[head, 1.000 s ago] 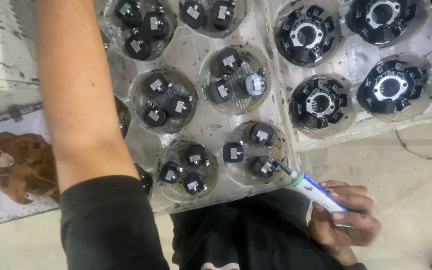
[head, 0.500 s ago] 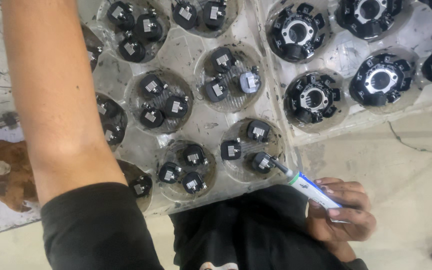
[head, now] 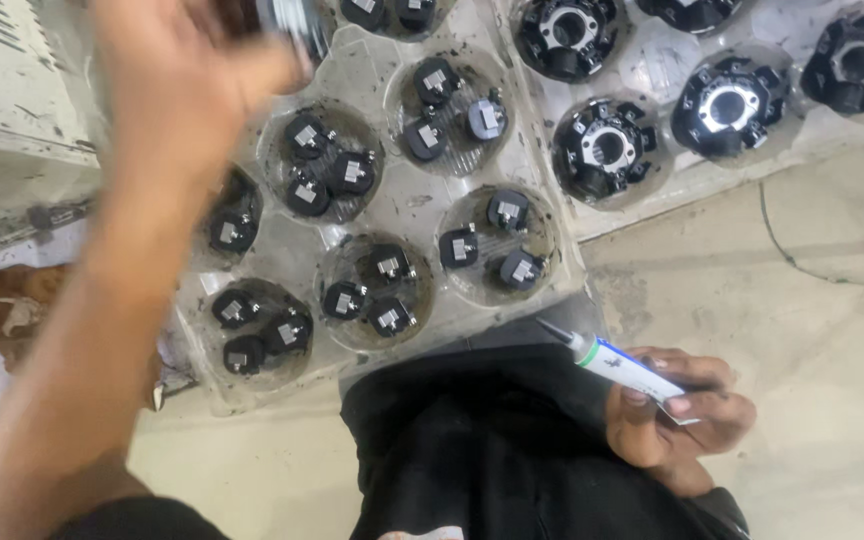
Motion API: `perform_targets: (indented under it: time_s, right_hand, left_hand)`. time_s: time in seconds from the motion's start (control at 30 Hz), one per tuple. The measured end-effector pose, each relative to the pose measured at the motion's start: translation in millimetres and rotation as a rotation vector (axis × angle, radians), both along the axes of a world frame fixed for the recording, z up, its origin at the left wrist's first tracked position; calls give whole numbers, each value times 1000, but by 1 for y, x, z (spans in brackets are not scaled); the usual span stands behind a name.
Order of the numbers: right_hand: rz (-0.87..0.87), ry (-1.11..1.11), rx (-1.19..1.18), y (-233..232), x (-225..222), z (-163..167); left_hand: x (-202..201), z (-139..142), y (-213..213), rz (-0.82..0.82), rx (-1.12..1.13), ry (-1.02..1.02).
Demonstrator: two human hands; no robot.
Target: The person sits at a workbench and applies adhesive from a tube to small black rotor components, rotating each part to reach the surfaces. They place the treated components into plastic trays and wipe the tube with a cloth.
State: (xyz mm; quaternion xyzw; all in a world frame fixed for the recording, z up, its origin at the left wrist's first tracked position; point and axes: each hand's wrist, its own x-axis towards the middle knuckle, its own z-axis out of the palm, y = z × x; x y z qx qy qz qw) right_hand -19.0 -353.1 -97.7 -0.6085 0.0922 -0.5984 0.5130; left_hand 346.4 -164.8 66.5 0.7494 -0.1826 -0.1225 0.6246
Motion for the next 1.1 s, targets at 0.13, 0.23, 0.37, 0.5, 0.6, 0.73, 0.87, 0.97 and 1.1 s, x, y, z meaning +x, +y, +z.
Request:
perform_targets:
  time_s: [0.13, 0.23, 0.37, 0.5, 0.6, 0.73, 0.87, 0.97, 1.1]
  right_hand:
    - [243, 96, 68, 11, -15, 10]
    - [294, 58, 52, 21, -19, 18]
    - [491, 170, 4, 23, -30, 33]
    - [671, 100, -74, 17, -36, 34]
    - [751, 162, -172, 12, -45, 34]
    - [698, 221, -352, 13, -54, 38]
    - [635, 245, -415, 19, -57, 46]
    - [607, 259, -426, 25, -53, 46]
    - [348, 43, -357, 38, -43, 31]
  left_hand:
    - [-99, -3, 35, -148, -136, 134]
    - [-157, -16, 56, -205, -104, -123]
    - [-216, -37, 67, -106, -175, -177]
    - [-260, -53, 79, -33, -325, 104]
    - [-279, -66, 78, -7, -432, 201]
    - [-292, -78, 70, 2, -457, 253]
    - [-298, -84, 63, 26, -479, 345]
    - [-301, -87, 60, 15, -516, 228]
    - [-302, -86, 59, 10, -566, 251]
